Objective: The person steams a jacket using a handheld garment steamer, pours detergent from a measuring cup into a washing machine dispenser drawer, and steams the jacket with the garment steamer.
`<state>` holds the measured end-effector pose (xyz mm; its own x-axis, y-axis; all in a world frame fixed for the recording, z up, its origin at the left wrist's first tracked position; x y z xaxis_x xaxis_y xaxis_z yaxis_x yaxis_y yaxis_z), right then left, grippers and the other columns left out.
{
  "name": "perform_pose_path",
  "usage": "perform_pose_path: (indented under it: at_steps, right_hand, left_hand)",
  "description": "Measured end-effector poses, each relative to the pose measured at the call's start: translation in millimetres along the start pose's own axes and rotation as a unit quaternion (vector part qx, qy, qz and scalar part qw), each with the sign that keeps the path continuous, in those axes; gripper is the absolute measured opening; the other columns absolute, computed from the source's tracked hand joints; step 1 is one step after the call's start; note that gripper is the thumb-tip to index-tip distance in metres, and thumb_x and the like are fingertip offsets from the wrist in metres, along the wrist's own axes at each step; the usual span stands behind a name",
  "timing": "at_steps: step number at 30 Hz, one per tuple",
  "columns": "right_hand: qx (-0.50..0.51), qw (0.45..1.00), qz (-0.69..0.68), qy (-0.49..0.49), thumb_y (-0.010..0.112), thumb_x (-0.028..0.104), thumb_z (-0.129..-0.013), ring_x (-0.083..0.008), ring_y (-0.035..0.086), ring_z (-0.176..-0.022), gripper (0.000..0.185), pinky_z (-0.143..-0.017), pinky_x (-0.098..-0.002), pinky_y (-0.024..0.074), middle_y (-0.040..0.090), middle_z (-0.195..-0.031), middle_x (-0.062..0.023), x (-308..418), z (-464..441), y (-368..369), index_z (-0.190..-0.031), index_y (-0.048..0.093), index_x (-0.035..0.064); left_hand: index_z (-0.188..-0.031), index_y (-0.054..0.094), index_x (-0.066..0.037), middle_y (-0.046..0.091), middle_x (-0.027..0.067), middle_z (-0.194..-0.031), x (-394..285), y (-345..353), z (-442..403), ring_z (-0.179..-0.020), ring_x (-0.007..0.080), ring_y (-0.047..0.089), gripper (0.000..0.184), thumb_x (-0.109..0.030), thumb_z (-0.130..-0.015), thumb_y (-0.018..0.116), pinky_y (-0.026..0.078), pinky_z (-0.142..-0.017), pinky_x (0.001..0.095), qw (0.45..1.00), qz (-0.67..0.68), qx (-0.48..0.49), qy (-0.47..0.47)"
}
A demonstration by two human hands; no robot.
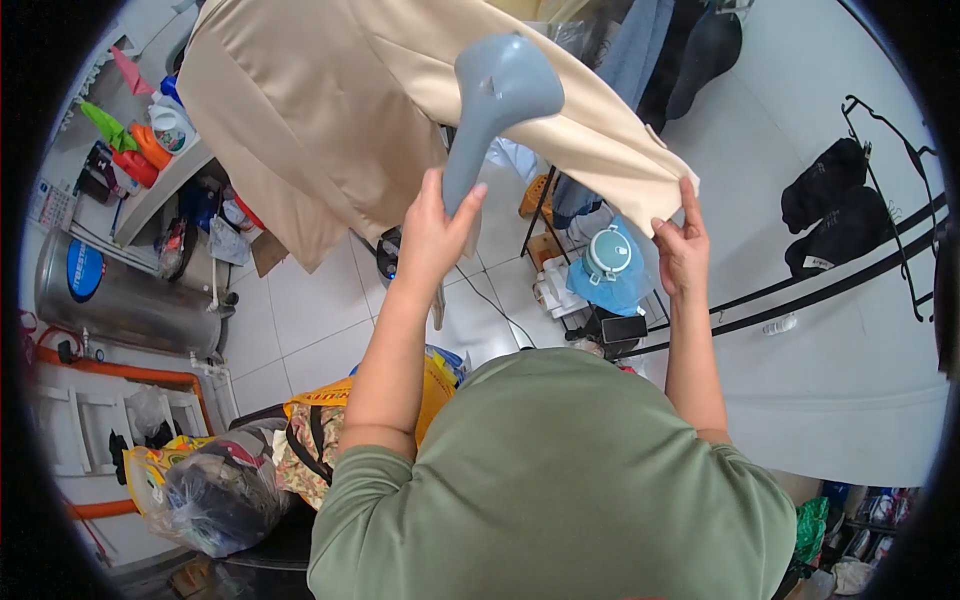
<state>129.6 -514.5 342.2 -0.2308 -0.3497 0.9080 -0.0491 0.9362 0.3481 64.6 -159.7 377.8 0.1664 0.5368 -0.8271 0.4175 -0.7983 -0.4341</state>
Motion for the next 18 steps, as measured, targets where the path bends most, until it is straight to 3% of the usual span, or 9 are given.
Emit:
perform_pose_path:
  at_steps: [2,3,6,7,11,18]
  right_hand:
    - [-0.001,0.994,-0.083,0.067,0.06,-0.017,-0.081,-0.0164,0.063,-0.102,0.078,-0.084,-0.0285,0.0556,0.03,-0.158,-0.0099,-15,-6,0,-0.152,0.039,0.0094]
    - [-0.001,0.993,-0.078,0.09,0.06,-0.018,-0.081,-0.0121,0.062,-0.095,0.081,-0.082,-0.0268,0.055,0.028,-0.159,-0.0117,-26,-7,-3,-0.153,0.038,0.0108]
    - [0.033,0.994,0.084,0.068,0.062,-0.017,-0.08,-0.0071,0.056,-0.085,0.085,-0.08,-0.0234,0.0532,0.024,-0.161,-0.015,-78,-14,-28,-0.154,0.036,0.0136]
    - [0.05,0.988,0.148,0.001,0.065,-0.015,-0.08,-0.0044,0.049,-0.078,0.088,-0.078,-0.0206,0.0509,0.019,-0.163,-0.0171,-75,-9,-23,-0.156,0.034,0.0172]
    - [0.045,0.99,0.133,0.026,0.066,-0.014,-0.08,-0.0036,0.047,-0.077,0.092,-0.079,-0.0197,0.0496,0.013,-0.165,-0.0184,-111,13,-18,-0.157,0.031,0.0222]
    - [0.063,0.993,0.081,0.055,0.065,-0.015,-0.081,-0.0023,0.046,-0.076,0.092,-0.08,-0.0188,0.0485,0.007,-0.165,-0.0215,-129,15,-3,-0.158,0.027,0.0187]
  left_hand:
    - [-0.104,0.055,0.0,0.062,0.019,-0.078,2,6,18,-0.066,0.0273,0.06,0.044,-0.04,-0.091,0.07,0.048,-0.063,0.0368,1.0,-0.01,0.027,-0.004]
    - [-0.104,0.055,-0.001,0.062,0.019,-0.079,4,14,27,-0.066,0.0281,0.061,0.044,-0.04,-0.091,0.07,0.048,-0.063,0.0375,0.999,-0.023,0.046,-0.002]
    - [-0.106,0.054,-0.002,0.063,0.0192,-0.081,18,43,56,-0.067,0.0307,0.062,0.045,-0.041,-0.091,0.07,0.049,-0.062,0.0401,0.994,-0.069,0.085,0.005]
    - [-0.107,0.053,-0.002,0.063,0.0193,-0.082,27,52,64,-0.067,0.0319,0.062,0.045,-0.041,-0.091,0.07,0.049,-0.062,0.0412,0.992,-0.087,0.09,0.009]
    - [-0.106,0.052,-0.002,0.064,0.0199,-0.088,58,70,95,-0.072,0.0375,0.065,0.044,-0.04,-0.091,0.069,0.051,-0.063,0.0456,0.986,-0.141,0.094,0.003]
    - [-0.106,0.051,-0.003,0.064,0.02,-0.098,57,72,114,-0.082,0.0415,0.066,0.044,-0.042,-0.093,0.066,0.053,-0.067,0.0492,0.978,-0.175,0.113,0.008]
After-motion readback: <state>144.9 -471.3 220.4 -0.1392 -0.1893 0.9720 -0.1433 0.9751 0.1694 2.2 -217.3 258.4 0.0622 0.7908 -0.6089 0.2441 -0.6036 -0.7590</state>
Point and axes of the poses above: each hand's wrist, its own z-axis away from the middle knuckle, its own y-axis out of the palm, x = y × z, the point moved 10 cm from there along -z, towards the middle knuckle
